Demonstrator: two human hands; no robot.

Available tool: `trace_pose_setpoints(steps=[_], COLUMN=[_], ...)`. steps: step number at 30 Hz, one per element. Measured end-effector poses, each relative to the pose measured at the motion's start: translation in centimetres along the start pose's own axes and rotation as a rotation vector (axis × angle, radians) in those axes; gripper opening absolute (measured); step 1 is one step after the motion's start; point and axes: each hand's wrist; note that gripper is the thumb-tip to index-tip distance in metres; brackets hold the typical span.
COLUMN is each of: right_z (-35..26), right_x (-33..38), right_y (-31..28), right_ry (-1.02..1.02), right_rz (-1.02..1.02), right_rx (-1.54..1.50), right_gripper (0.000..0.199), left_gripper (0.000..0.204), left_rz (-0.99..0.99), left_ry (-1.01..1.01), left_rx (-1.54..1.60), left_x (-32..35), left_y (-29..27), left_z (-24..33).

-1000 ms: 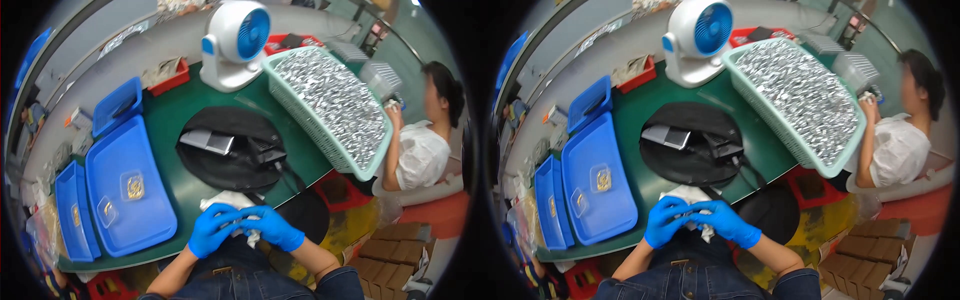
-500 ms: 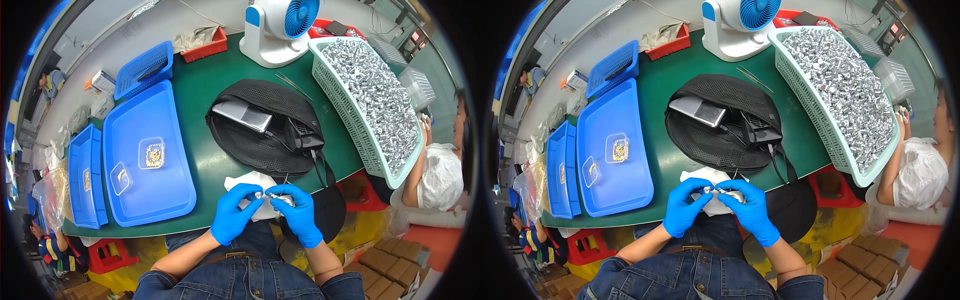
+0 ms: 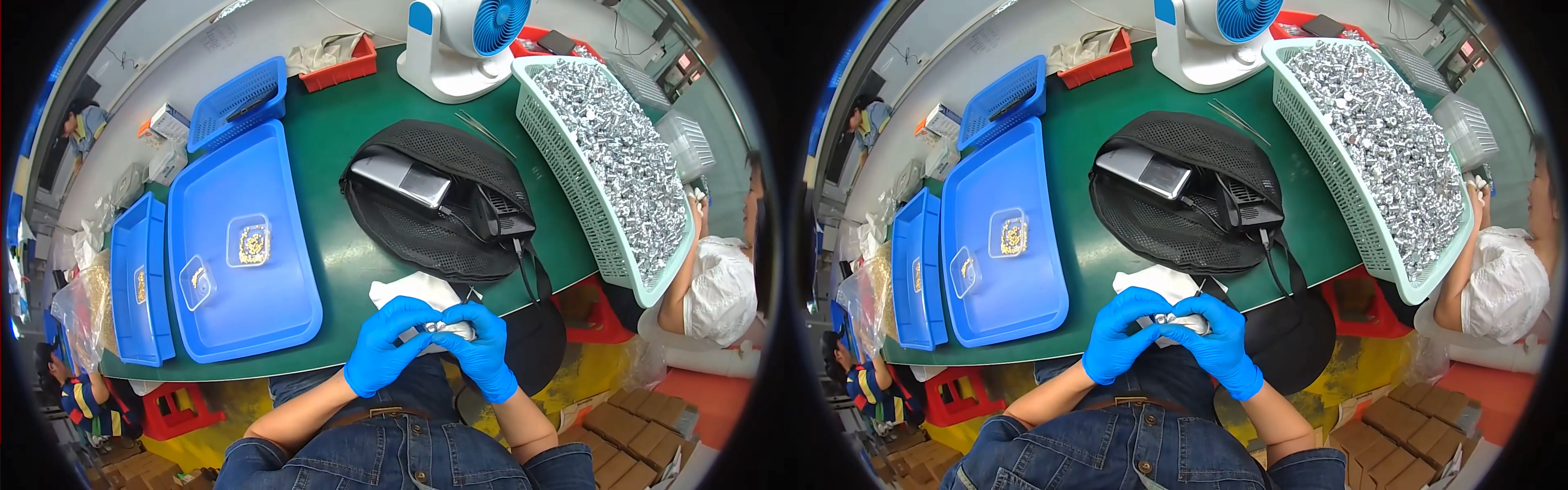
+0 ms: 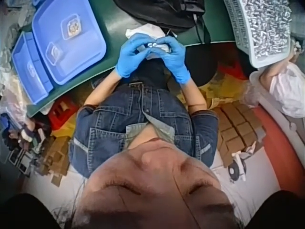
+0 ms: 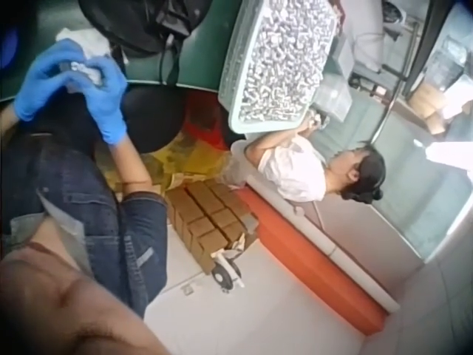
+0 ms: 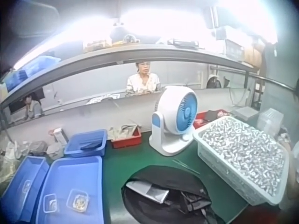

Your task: Inspecting and sorting small metal components at a manual workstation by picking them from a blue tray, examining them, and placing them into sorting containers.

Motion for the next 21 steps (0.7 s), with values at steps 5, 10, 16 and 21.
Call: trace_pose_setpoints(steps=[5,10,16,21], right_z=[-1.1,-0.8,-0.6,-0.3], right_x=[-0.1,-0.1,0.4,0.5], right_y=[-0.1,-0.2,-0.2,-0.2], right_ry=[-0.079,-0.13,0.007,0.068], right_rz=[-0.077,-0.111,-0.121,-0.111], right_rx=[0.151,0.181,0.07,-0.037], right_gripper=[0.021,0.02,0.017,0.016], left_gripper=[0.022,0.019,0.017,0.019], left_rz=[0.056,0.011,0.06,0.06], left_ry=[-0.029,-0.138,-0.075,-0.003], left_rx=[0.007,0.088,0.025,-0.058], left_x=[0.4,0.6,1.0,1.0], left_y=[-0.1,-0.4,-0.2,-0.3], left_z=[0.0,0.0,0.3,0.6])
Point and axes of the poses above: each hand's wrist, its own x-axis away from the middle knuckle, its own y-axis out of the palm, z = x × y, and after that the axes turned 7 degrees about -y, right-handed
